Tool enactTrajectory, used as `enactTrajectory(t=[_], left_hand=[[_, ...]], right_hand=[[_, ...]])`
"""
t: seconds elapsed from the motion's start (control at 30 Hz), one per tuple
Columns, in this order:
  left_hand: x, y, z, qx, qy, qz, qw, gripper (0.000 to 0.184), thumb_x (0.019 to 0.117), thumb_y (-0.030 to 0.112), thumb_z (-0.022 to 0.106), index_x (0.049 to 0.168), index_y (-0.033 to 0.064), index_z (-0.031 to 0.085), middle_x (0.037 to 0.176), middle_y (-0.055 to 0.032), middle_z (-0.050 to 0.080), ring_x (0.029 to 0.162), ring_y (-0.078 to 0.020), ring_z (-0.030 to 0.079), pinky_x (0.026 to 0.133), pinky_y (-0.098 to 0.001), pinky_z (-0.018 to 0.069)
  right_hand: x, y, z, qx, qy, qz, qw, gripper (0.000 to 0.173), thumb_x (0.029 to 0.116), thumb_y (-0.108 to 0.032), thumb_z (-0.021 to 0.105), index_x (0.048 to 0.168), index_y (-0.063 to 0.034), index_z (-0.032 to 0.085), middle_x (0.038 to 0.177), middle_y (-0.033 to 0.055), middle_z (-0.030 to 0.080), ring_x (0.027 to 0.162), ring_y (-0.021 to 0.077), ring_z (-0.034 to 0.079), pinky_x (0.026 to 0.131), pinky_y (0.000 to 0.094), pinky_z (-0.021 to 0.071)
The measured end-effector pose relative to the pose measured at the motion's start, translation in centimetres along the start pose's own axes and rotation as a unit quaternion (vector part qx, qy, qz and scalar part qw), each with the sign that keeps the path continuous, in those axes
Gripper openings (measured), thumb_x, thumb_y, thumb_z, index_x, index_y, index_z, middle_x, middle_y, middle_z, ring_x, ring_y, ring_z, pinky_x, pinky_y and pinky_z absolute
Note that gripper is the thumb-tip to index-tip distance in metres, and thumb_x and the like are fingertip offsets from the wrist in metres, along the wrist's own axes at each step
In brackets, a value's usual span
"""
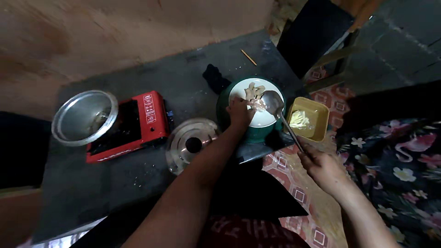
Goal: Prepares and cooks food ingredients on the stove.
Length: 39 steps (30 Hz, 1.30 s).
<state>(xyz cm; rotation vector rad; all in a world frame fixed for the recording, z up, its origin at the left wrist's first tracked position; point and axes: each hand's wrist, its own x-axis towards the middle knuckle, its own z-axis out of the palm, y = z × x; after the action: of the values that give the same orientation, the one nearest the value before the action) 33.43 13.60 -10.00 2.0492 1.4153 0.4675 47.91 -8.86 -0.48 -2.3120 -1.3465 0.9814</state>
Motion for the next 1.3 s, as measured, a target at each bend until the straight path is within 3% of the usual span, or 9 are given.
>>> enactTrajectory(t=[0.17, 0.27, 0.43, 0.57, 0.7, 0.83, 0.93, 1.1, 1.3], left_hand=[[-0.8, -0.7, -0.3, -0.043, 0.004, 0.037, 0.998, 0.029, 0.0947, 0.027, 0.071, 0.121, 0.0137, 0.072, 0.127, -0.0149, 0.068, 0.124, -0.0398, 0.057, 0.101, -0.0699, 0.0353], [-0.8, -1.0, -0.5, -0.087, -0.018, 0.028, 0.996, 0.03, 0.0996, 0.021, 0.063, 0.128, 0.0103, 0.067, 0.126, -0.0128, 0.068, 0.123, -0.0347, 0.059, 0.104, -0.0704, 0.0337], [-0.8, -2.3, -1.7, -0.106, -0.048, -0.018, 0.993, 0.031, 0.1004, 0.011, 0.058, 0.131, 0.0126, 0.064, 0.128, -0.0095, 0.068, 0.126, -0.0273, 0.06, 0.108, -0.0686, 0.0321], [-1.1, -3.0, -3.5, -0.055, -0.075, -0.069, 0.993, 0.037, 0.1023, 0.016, 0.056, 0.139, 0.0166, 0.059, 0.126, -0.0072, 0.071, 0.126, -0.0307, 0.06, 0.111, -0.0673, 0.0293], [-1.0, -3.3, -4.5, 0.006, -0.091, -0.012, 0.996, 0.057, 0.0961, 0.014, 0.066, 0.15, 0.0244, 0.051, 0.142, -0.0076, 0.061, 0.137, -0.0359, 0.05, 0.111, -0.0705, 0.0259], [-0.2, -3.4, -5.0, 0.088, -0.107, 0.021, 0.99, 0.052, 0.0881, 0.017, 0.076, 0.138, 0.0253, 0.063, 0.143, -0.0177, 0.055, 0.137, -0.0432, 0.045, 0.108, -0.0718, 0.0292], [0.3, -3.3, -5.1, 0.104, -0.124, 0.019, 0.987, 0.047, 0.0864, 0.021, 0.078, 0.132, 0.0235, 0.066, 0.14, -0.0152, 0.057, 0.136, -0.0411, 0.046, 0.107, -0.07, 0.0306], [0.0, -3.7, -3.8, 0.073, -0.072, 0.02, 0.995, 0.046, 0.0851, 0.026, 0.079, 0.128, 0.018, 0.066, 0.134, -0.0117, 0.062, 0.133, -0.0381, 0.049, 0.108, -0.0685, 0.0301], [-0.7, -4.7, -2.5, 0.004, -0.03, 0.043, 0.999, 0.046, 0.0856, 0.027, 0.08, 0.128, 0.0175, 0.066, 0.131, -0.0084, 0.065, 0.132, -0.0365, 0.05, 0.109, -0.069, 0.0288]], right_hand=[[-0.1, 0.1, -0.8, 0.128, -0.045, -0.003, 0.991, 0.048, 0.109, -0.015, 0.044, 0.156, -0.0096, 0.042, 0.075, 0.0032, 0.057, 0.048, 0.0089, 0.045, 0.044, 0.0276, 0.0422], [-0.3, -0.3, -0.6, 0.236, -0.065, 0.017, 0.97, 0.047, 0.1088, -0.01, 0.042, 0.155, -0.0055, 0.041, 0.073, 0.0002, 0.055, 0.042, 0.0054, 0.042, 0.038, 0.0212, 0.0394], [-1.5, -1.3, 0.8, 0.278, -0.058, 0.043, 0.958, 0.046, 0.1083, -0.009, 0.043, 0.155, -0.0055, 0.041, 0.072, -0.001, 0.053, 0.042, 0.0048, 0.042, 0.037, 0.02, 0.039], [-2.8, -3.4, 1.8, 0.23, -0.025, 0.039, 0.972, 0.046, 0.1085, -0.01, 0.044, 0.154, -0.0065, 0.043, 0.07, -0.0001, 0.054, 0.043, 0.0057, 0.043, 0.039, 0.0214, 0.0392], [-2.8, -4.5, 2.5, 0.165, -0.025, 0.025, 0.986, 0.047, 0.1092, -0.013, 0.043, 0.156, -0.0081, 0.041, 0.072, 0.0016, 0.054, 0.047, 0.0079, 0.044, 0.044, 0.0251, 0.0415], [-2.6, -4.5, 3.1, 0.12, -0.02, 0.019, 0.992, 0.049, 0.1091, -0.016, 0.045, 0.158, -0.0118, 0.04, 0.079, 0.005, 0.058, 0.051, 0.0112, 0.046, 0.047, 0.0296, 0.0431], [-2.4, -4.4, 3.0, 0.097, -0.008, 0.049, 0.994, 0.049, 0.1101, -0.019, 0.045, 0.159, -0.0145, 0.039, 0.079, 0.0061, 0.058, 0.052, 0.0132, 0.047, 0.049, 0.0321, 0.0439], [-2.0, -4.5, 2.2, 0.085, -0.03, 0.051, 0.995, 0.049, 0.1103, -0.02, 0.044, 0.158, -0.0149, 0.04, 0.078, 0.0061, 0.058, 0.053, 0.0139, 0.048, 0.05, 0.0329, 0.0452], [-0.9, -4.6, 1.6, 0.272, -0.085, 0.051, 0.957, 0.045, 0.1103, -0.011, 0.041, 0.155, -0.0069, 0.042, 0.071, -0.0008, 0.051, 0.044, 0.0062, 0.041, 0.039, 0.0216, 0.0385]])
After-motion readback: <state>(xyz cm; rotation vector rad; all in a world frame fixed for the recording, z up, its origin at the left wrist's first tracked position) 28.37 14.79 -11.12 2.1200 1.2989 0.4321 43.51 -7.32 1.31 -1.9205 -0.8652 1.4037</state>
